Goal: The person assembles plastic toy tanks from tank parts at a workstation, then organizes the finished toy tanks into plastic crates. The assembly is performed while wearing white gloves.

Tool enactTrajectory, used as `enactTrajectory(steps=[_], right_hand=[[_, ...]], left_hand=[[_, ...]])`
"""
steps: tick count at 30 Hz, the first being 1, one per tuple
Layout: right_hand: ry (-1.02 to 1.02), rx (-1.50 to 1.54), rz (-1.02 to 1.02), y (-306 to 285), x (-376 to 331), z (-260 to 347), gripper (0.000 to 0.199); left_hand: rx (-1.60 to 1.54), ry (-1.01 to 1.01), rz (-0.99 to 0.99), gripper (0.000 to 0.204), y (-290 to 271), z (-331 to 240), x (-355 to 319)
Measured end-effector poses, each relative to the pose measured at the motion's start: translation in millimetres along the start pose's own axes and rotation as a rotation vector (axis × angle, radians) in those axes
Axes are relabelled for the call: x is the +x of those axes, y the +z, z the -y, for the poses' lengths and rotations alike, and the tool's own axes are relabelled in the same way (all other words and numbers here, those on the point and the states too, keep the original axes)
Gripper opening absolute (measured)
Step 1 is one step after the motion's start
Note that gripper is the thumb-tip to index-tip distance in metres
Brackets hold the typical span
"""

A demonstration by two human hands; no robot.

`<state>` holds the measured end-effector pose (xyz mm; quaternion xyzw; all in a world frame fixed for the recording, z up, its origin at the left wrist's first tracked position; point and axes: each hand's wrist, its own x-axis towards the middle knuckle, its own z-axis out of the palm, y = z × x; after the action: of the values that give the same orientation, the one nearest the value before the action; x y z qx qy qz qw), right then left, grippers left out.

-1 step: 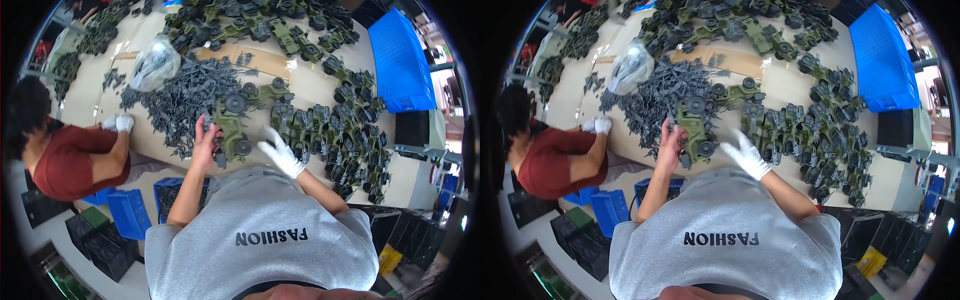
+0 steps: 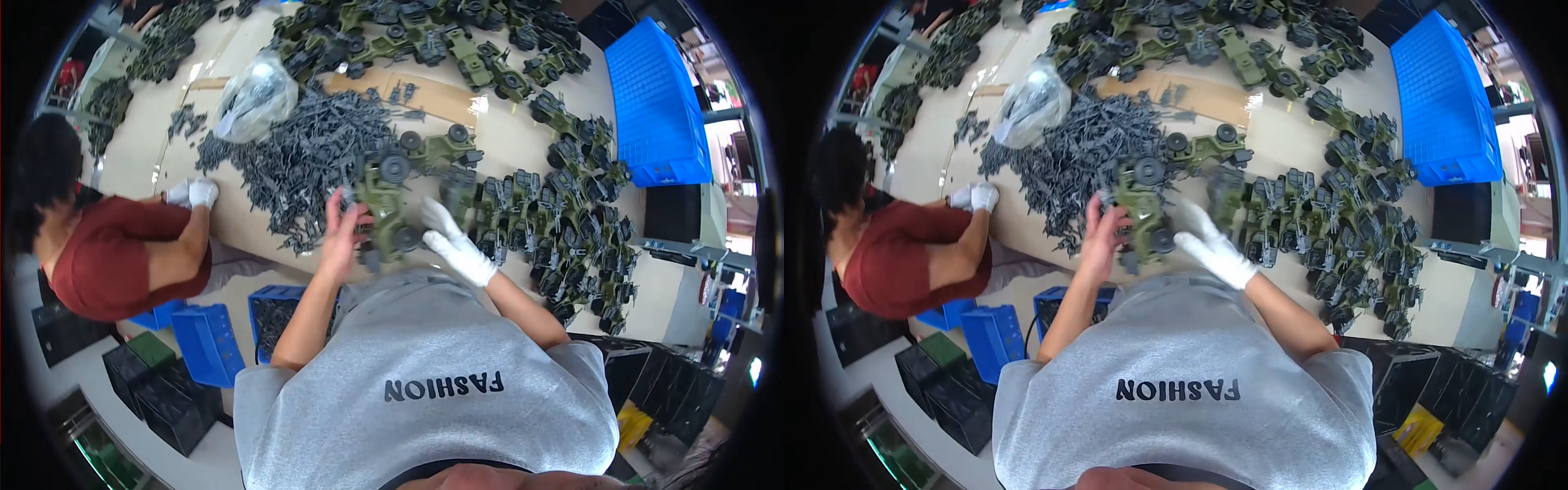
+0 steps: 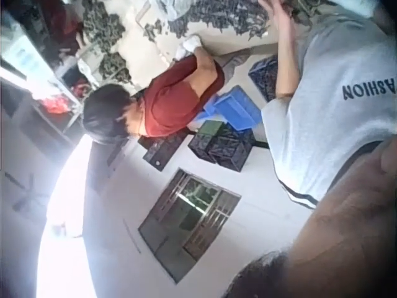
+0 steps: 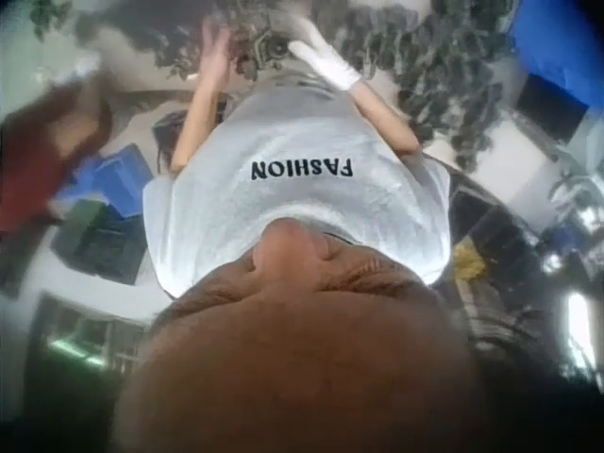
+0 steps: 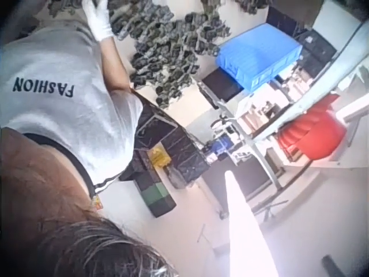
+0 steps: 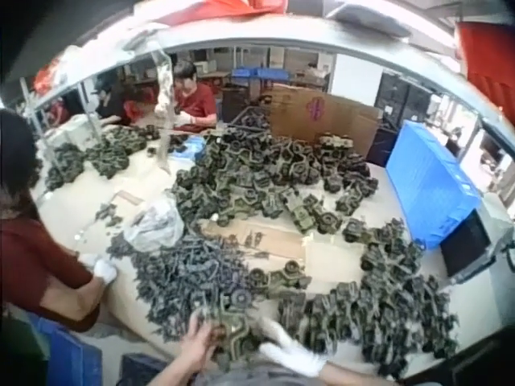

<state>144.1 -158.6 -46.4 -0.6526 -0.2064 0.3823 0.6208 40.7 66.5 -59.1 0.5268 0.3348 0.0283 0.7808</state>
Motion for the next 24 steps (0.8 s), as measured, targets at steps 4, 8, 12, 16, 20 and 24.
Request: enactTrajectory(steps=[4, 8, 12, 16, 20, 24], right_hand=[[0.19, 0.206, -0.077, 29.4, 37.4, -14.3, 0.057], [0.414, 0.536, 0.004, 60.4, 35.2, 24.4, 0.042], [-0.864, -0.85, 0.049, 86.0, 60.8, -28.1, 0.031], [-0.521, -1.171, 0.246, 58.8, 52.4, -42.8, 0.033], [-0.014, -1.62, 0.115, -1.7, 44.5, -52.5, 0.028], [-0.114, -1.365, -0.078, 18.5, 89.8, -3.7, 0.029]], left_hand=[[0.093, 0.065, 0.263, 0.062, 6.4, 8.4, -27.5], [-0.394, 0.188, 0.174, 0.066, -52.5, 8.3, -15.1], [-0.785, -0.277, 0.305, 0.074, -91.3, 36.8, -37.6], [-1.081, -0.181, 0.481, 0.069, -114.5, 48.3, -48.7], [-0.882, -0.057, 0.372, 0.064, -139.6, 56.5, -58.0], [-1.033, -0.062, 0.369, 0.058, -128.6, 45.9, -62.5]])
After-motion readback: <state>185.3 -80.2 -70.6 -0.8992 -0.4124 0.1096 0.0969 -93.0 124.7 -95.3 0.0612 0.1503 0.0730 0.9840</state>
